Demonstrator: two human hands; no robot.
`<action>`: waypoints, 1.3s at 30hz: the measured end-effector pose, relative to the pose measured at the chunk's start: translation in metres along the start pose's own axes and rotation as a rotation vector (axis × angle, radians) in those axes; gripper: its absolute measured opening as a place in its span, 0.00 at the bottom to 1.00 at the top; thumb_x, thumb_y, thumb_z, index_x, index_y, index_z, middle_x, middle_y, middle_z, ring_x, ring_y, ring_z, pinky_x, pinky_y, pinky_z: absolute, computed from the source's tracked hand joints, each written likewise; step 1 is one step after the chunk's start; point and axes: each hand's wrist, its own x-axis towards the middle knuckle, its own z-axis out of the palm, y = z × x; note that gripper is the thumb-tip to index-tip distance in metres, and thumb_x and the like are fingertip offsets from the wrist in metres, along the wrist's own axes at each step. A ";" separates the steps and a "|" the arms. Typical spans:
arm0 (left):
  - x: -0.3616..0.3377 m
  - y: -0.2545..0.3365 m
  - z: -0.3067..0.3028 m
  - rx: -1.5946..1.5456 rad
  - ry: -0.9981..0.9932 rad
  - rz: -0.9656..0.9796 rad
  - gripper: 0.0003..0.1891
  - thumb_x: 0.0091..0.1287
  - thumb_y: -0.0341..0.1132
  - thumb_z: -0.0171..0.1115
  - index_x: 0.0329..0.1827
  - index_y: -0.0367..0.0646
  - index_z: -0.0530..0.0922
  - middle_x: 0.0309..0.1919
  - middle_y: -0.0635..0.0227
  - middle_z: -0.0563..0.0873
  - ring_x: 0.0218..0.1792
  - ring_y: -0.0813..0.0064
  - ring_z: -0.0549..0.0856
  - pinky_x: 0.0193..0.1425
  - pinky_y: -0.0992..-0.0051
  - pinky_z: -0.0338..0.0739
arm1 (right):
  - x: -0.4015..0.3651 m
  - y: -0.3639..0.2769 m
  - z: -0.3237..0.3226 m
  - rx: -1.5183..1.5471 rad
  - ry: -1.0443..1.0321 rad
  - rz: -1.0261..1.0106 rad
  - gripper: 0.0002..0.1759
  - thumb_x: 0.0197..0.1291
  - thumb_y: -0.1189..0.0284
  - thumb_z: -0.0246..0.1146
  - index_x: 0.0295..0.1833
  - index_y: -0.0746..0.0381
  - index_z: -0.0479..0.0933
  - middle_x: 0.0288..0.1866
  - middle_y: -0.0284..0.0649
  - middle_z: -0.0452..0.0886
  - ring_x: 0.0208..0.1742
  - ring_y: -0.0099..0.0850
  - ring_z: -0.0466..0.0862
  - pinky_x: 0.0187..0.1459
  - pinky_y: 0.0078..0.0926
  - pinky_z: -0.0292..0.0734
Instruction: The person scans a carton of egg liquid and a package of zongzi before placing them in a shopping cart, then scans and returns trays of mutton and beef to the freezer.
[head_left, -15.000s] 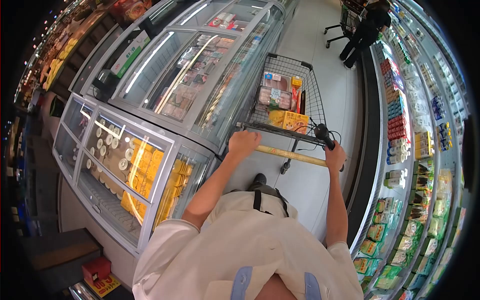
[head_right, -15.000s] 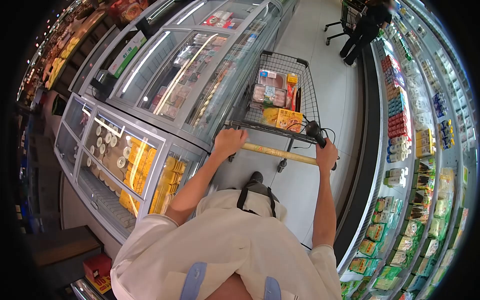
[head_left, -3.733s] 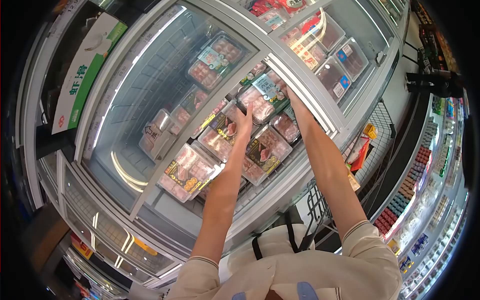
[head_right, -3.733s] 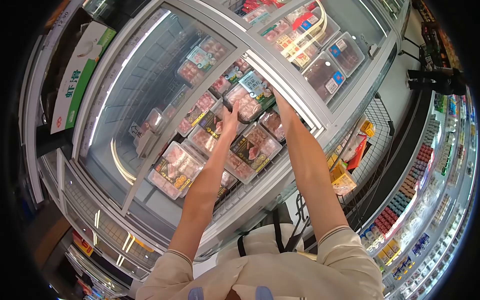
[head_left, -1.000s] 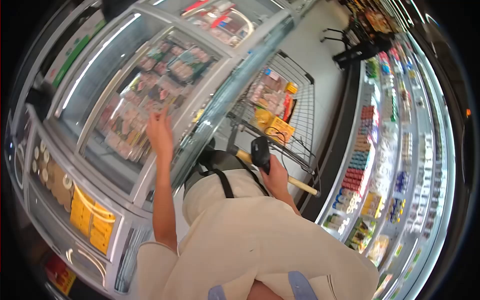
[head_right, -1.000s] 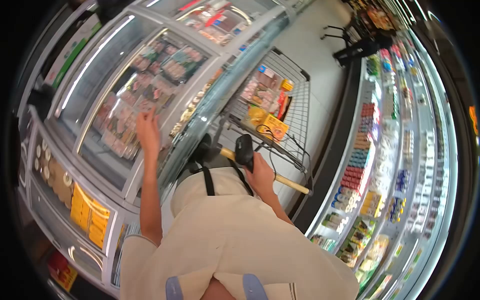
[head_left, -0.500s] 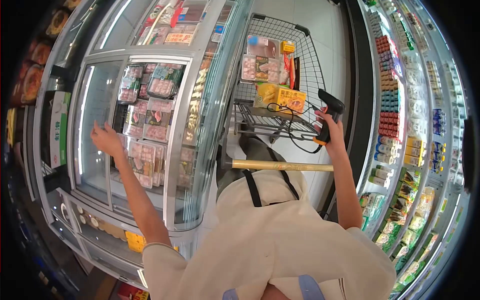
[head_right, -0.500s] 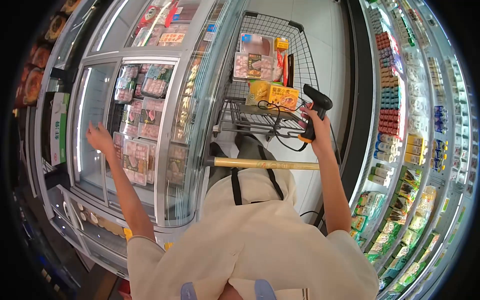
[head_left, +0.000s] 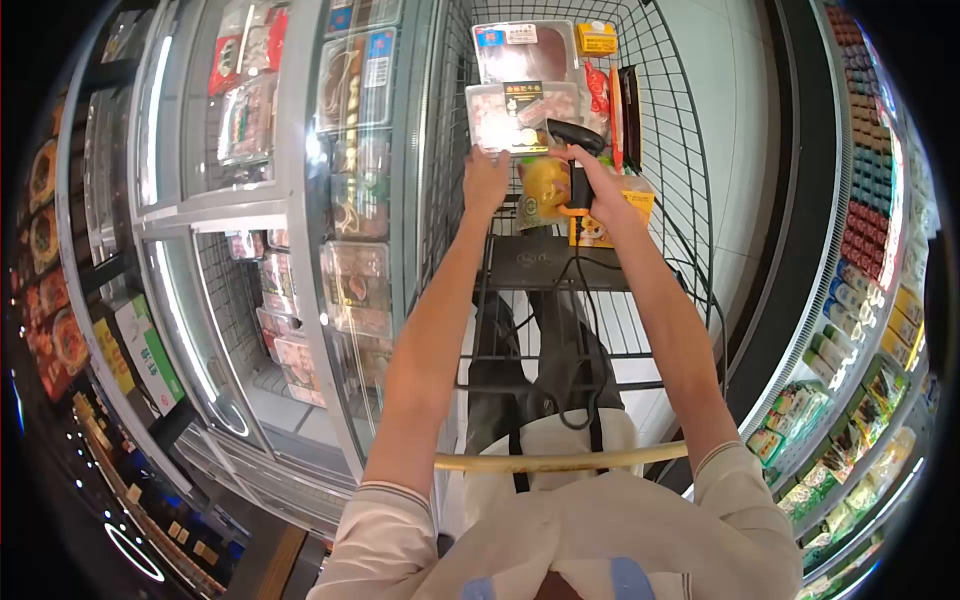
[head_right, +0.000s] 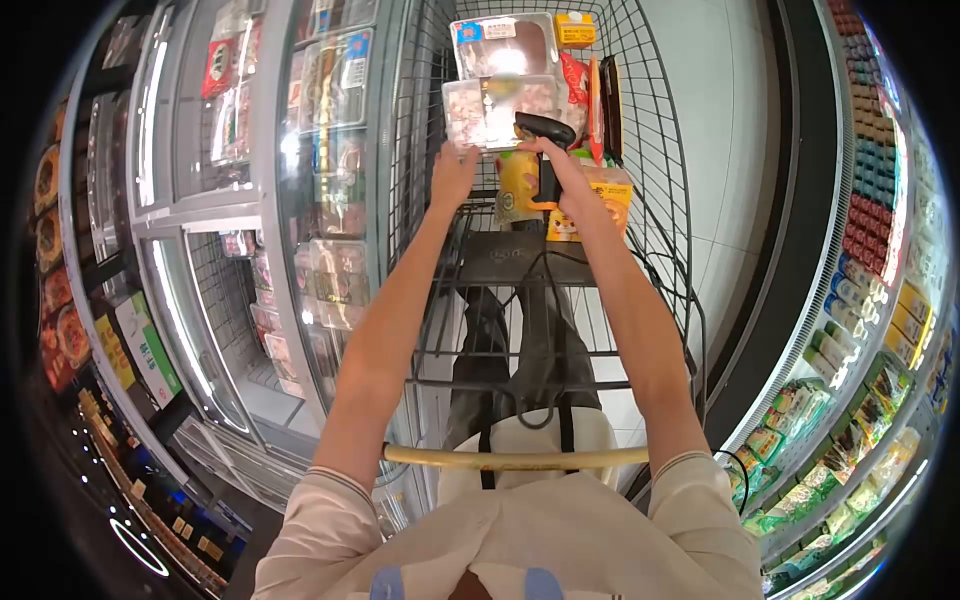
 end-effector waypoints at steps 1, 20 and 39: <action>0.013 -0.006 0.008 0.015 -0.038 -0.060 0.35 0.72 0.53 0.61 0.66 0.27 0.68 0.58 0.38 0.77 0.61 0.39 0.78 0.66 0.52 0.73 | 0.016 0.001 -0.005 0.108 0.038 -0.035 0.22 0.66 0.57 0.67 0.57 0.62 0.83 0.48 0.30 0.85 0.38 0.20 0.80 0.45 0.18 0.80; 0.063 -0.019 0.008 -0.368 -0.088 -0.259 0.30 0.58 0.50 0.81 0.51 0.36 0.77 0.35 0.69 0.82 0.36 0.79 0.80 0.41 0.75 0.75 | 0.088 -0.008 -0.019 -0.229 0.246 -0.166 0.23 0.56 0.60 0.73 0.54 0.62 0.82 0.39 0.30 0.81 0.38 0.22 0.80 0.39 0.24 0.77; -0.376 -0.019 -0.342 -0.910 -0.202 -0.160 0.27 0.66 0.28 0.72 0.68 0.33 0.73 0.59 0.64 0.84 0.59 0.74 0.84 0.66 0.72 0.77 | -0.324 0.015 0.104 -0.078 -0.603 -0.301 0.30 0.59 0.76 0.75 0.66 0.63 0.73 0.64 0.41 0.81 0.60 0.31 0.83 0.59 0.33 0.83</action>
